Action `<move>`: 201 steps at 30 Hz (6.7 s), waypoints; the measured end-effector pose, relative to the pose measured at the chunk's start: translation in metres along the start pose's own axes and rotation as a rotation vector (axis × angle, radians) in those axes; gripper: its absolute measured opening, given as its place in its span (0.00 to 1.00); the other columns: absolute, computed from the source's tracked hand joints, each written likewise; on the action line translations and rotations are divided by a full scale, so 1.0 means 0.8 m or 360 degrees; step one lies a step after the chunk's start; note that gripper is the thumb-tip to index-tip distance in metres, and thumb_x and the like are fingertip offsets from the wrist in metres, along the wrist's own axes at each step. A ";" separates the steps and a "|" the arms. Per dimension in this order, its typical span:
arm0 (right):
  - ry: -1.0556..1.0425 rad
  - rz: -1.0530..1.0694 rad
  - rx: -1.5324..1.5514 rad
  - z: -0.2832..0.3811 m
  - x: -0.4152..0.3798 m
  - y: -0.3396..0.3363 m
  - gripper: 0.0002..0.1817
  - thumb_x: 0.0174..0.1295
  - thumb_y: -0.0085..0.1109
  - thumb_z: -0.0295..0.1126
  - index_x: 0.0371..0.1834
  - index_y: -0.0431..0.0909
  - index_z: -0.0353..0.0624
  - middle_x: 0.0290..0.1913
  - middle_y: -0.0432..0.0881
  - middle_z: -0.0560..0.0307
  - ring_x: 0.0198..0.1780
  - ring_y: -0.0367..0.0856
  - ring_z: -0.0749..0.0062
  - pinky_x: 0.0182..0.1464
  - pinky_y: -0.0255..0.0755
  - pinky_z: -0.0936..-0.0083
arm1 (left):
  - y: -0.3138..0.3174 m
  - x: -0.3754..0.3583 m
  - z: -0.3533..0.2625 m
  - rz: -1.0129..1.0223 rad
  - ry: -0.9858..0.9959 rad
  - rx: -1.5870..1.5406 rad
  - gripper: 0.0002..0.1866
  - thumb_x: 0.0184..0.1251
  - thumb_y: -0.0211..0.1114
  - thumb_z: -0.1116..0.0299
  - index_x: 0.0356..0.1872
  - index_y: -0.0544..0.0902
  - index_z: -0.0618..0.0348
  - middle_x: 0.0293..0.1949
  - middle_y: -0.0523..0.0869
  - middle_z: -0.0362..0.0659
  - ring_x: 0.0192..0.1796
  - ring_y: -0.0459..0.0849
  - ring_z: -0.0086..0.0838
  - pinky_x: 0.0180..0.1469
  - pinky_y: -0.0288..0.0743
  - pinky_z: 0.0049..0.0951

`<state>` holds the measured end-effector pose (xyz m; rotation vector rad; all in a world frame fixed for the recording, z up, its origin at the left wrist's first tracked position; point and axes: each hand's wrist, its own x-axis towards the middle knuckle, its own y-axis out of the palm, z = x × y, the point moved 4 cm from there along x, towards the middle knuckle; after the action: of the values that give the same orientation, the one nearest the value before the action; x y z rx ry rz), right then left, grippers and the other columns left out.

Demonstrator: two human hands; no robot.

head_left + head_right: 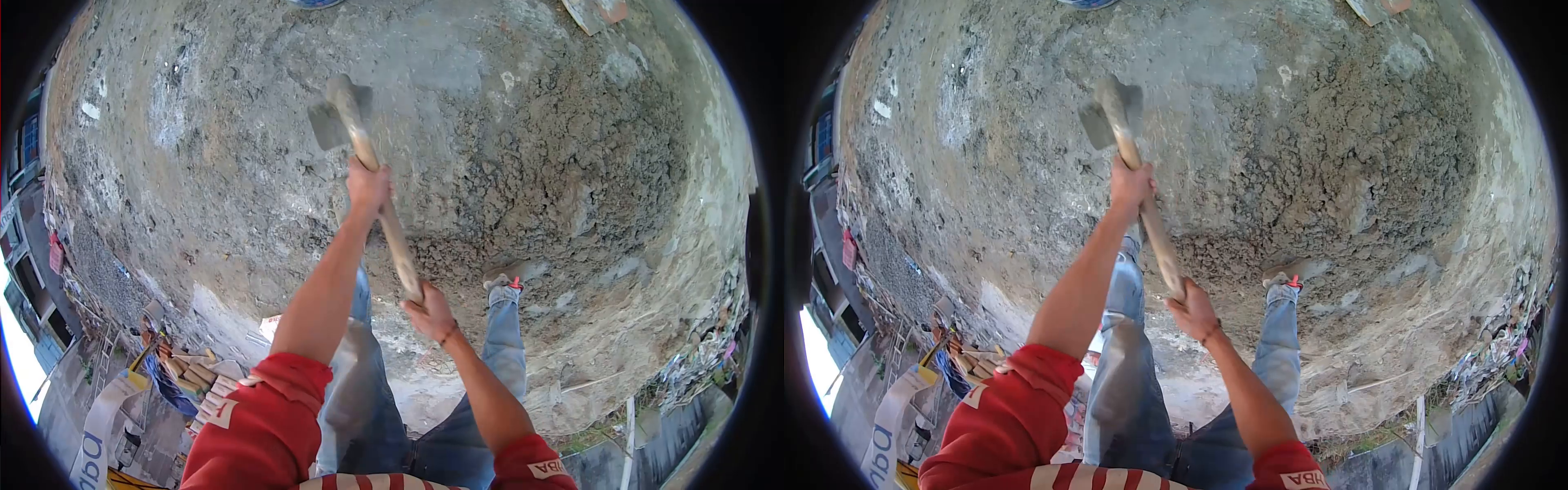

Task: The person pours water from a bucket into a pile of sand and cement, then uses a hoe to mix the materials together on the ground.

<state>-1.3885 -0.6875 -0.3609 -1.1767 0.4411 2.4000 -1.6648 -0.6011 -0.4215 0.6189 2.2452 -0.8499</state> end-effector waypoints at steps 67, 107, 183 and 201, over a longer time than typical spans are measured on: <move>-0.0174 -0.2022 0.0986 -0.118 -0.050 -0.356 0.14 0.68 0.69 0.25 0.28 0.72 0.41 0.23 0.78 0.60 0.19 0.74 0.78 0.22 0.68 0.75 | 0.273 -0.318 0.559 -0.0748 -0.2313 -0.1093 0.04 0.72 0.56 0.72 0.38 0.79 0.55 0.35 0.83 0.41 0.37 0.86 0.31 0.38 0.87 0.40; 0.0401 -0.1183 0.1668 -0.090 -0.229 -0.365 0.14 0.61 0.65 0.28 0.48 0.79 0.37 0.23 0.80 0.55 0.18 0.78 0.72 0.20 0.73 0.69 | 0.688 -0.442 -0.071 0.0954 0.0505 0.1301 0.20 0.62 0.70 0.67 0.52 0.81 0.70 0.29 0.88 0.56 0.27 0.90 0.43 0.30 0.83 0.42; 0.0139 -0.1567 0.0865 -0.035 -0.231 -0.637 0.11 0.60 0.64 0.25 0.44 0.78 0.33 0.24 0.80 0.50 0.21 0.80 0.66 0.25 0.73 0.65 | 0.825 -0.489 -0.233 0.1013 0.0801 0.0703 0.06 0.67 0.63 0.76 0.36 0.74 0.66 0.19 0.79 0.41 0.16 0.80 0.28 0.17 0.72 0.32; -0.0455 -0.1868 0.0524 0.069 -0.251 -0.803 0.19 0.55 0.71 0.30 0.47 0.74 0.40 0.29 0.85 0.37 0.32 0.88 0.37 0.34 0.82 0.52 | 0.822 -0.634 -0.471 0.1127 0.1089 0.0165 0.07 0.72 0.64 0.78 0.35 0.74 0.61 0.21 0.77 0.39 0.17 0.77 0.21 0.19 0.70 0.26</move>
<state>-0.9894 -0.1589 -0.2270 -0.6207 0.0011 1.3527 -1.0687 0.0141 -0.1074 1.8330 2.2538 -0.4128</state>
